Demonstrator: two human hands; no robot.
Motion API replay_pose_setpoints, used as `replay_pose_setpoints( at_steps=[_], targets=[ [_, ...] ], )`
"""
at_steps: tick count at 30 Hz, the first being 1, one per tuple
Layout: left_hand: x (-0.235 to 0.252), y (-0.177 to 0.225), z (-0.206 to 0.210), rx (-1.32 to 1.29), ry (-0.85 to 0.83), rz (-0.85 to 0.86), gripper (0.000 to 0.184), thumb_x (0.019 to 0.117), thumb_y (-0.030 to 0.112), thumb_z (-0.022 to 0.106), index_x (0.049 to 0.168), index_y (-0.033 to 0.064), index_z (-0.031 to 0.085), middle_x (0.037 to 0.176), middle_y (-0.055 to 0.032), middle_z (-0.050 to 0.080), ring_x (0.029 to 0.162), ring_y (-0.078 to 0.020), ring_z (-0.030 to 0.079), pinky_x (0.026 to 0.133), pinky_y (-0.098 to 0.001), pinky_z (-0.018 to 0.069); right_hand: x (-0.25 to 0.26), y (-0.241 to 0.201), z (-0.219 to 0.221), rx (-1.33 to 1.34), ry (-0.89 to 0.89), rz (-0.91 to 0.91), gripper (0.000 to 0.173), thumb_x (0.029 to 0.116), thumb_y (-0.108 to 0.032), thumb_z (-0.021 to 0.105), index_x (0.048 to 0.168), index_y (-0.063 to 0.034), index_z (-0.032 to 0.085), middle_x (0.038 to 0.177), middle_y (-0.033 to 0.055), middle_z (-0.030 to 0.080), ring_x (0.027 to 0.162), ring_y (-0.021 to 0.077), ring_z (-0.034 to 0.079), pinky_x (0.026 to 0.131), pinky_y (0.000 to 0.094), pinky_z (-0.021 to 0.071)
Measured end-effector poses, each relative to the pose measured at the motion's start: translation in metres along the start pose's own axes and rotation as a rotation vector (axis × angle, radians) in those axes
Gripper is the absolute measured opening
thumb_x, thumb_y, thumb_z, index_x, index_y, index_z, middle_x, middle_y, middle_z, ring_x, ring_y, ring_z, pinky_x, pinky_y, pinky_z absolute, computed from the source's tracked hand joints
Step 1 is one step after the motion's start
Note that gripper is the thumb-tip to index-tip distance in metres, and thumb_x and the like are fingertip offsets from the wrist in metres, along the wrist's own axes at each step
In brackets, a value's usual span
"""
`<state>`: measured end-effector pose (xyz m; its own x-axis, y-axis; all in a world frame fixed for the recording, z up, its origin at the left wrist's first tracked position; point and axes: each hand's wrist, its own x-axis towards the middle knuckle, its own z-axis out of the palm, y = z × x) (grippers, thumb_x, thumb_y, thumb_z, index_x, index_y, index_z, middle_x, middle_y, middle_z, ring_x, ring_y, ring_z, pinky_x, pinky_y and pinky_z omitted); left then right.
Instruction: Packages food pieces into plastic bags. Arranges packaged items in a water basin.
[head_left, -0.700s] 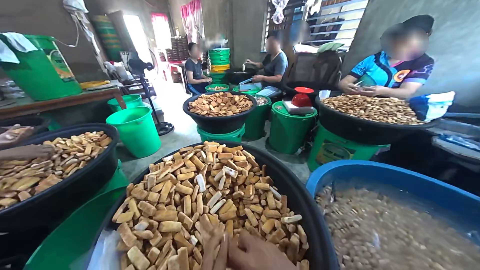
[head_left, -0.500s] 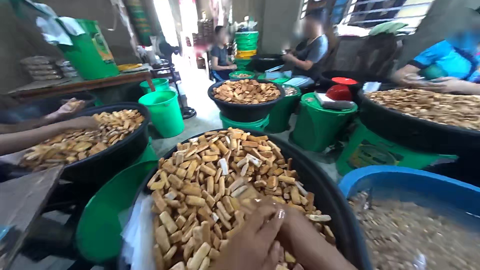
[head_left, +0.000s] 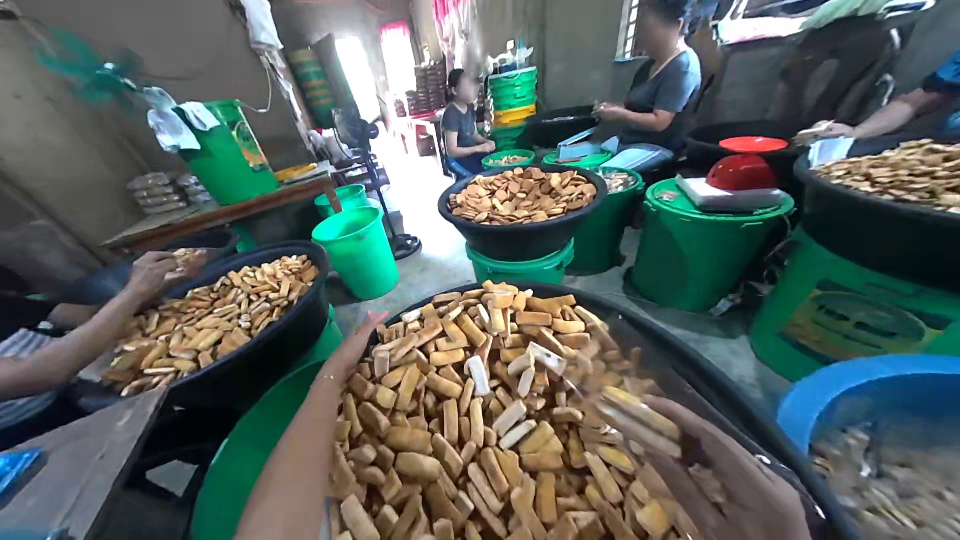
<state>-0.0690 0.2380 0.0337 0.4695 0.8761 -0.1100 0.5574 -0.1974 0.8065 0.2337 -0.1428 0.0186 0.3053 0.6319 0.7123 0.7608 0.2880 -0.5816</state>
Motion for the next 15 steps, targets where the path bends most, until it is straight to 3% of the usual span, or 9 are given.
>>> replay_pose_setpoints(
  at_steps=[2,5,6,8,11,13,15],
  targets=[
    [0.001,0.007,0.012,0.043,-0.074,0.052,0.063,0.1101,0.050,0.018,0.158,0.0152,0.038,0.162,-0.0106,0.037,0.149,-0.0250,0.035,0.122,-0.0519,0.0294,0.001,-0.001,0.000,0.039,-0.016,0.017,0.040,0.0992,-0.018,0.065,0.135,-0.0001,0.060,0.113,0.0204,0.071,0.089,0.0087,0.069,0.079,0.0214,0.0575],
    [-0.002,0.000,0.023,0.217,-0.116,0.238,0.060,0.1074,0.046,0.033,0.152,0.0090,0.048,0.157,-0.0151,0.043,0.147,-0.0281,0.038,0.122,-0.0571,0.0256,-0.001,-0.006,-0.001,0.049,-0.083,0.051,0.041,0.0990,-0.017,0.064,0.136,0.0015,0.059,0.113,0.0203,0.070,0.087,0.0066,0.068,0.077,0.0196,0.0565],
    [-0.009,0.008,0.028,0.255,-0.136,0.281,0.058,0.1078,0.045,0.035,0.151,0.0090,0.049,0.156,-0.0151,0.045,0.146,-0.0272,0.040,0.122,-0.0523,0.0287,0.000,-0.007,-0.002,0.046,-0.091,0.043,0.041,0.0996,-0.018,0.063,0.135,0.0022,0.059,0.112,0.0212,0.070,0.086,0.0074,0.068,0.077,0.0200,0.0564],
    [-0.030,0.025,0.043,0.317,-0.175,0.288,0.054,0.1091,0.042,0.036,0.151,0.0115,0.050,0.155,-0.0170,0.045,0.147,-0.0308,0.038,0.121,-0.0518,0.0289,-0.001,-0.008,-0.005,0.035,-0.095,0.039,0.041,0.1005,-0.021,0.062,0.136,0.0002,0.058,0.113,0.0203,0.070,0.088,0.0068,0.067,0.077,0.0197,0.0557],
    [-0.065,0.038,0.074,0.387,-0.170,0.300,0.057,0.1064,0.050,0.036,0.151,0.0178,0.051,0.157,-0.0245,0.039,0.148,-0.0408,0.033,0.119,-0.0590,0.0289,-0.002,-0.007,-0.014,0.042,-0.063,0.042,0.043,0.1013,-0.023,0.062,0.137,0.0006,0.057,0.116,0.0179,0.070,0.091,0.0030,0.067,0.079,0.0185,0.0563],
    [-0.091,0.047,0.092,0.422,-0.171,0.326,0.056,0.1043,0.052,0.040,0.148,0.0200,0.055,0.160,-0.0287,0.031,0.148,-0.0458,0.031,0.117,-0.0632,0.0303,-0.003,-0.007,-0.018,0.079,-0.035,0.045,0.044,0.1024,-0.024,0.060,0.140,-0.0027,0.054,0.123,0.0113,0.069,0.095,-0.0020,0.067,0.081,0.0164,0.0567],
    [-0.118,0.064,0.108,0.497,-0.281,0.301,0.055,0.1035,0.053,0.045,0.148,0.0218,0.055,0.164,-0.0318,0.019,0.150,-0.0525,0.021,0.116,-0.0703,0.0235,-0.003,-0.008,-0.019,0.105,0.000,0.034,0.044,0.1033,-0.026,0.060,0.142,-0.0071,0.053,0.127,0.0059,0.067,0.095,-0.0049,0.066,0.081,0.0148,0.0567]
  ],
)
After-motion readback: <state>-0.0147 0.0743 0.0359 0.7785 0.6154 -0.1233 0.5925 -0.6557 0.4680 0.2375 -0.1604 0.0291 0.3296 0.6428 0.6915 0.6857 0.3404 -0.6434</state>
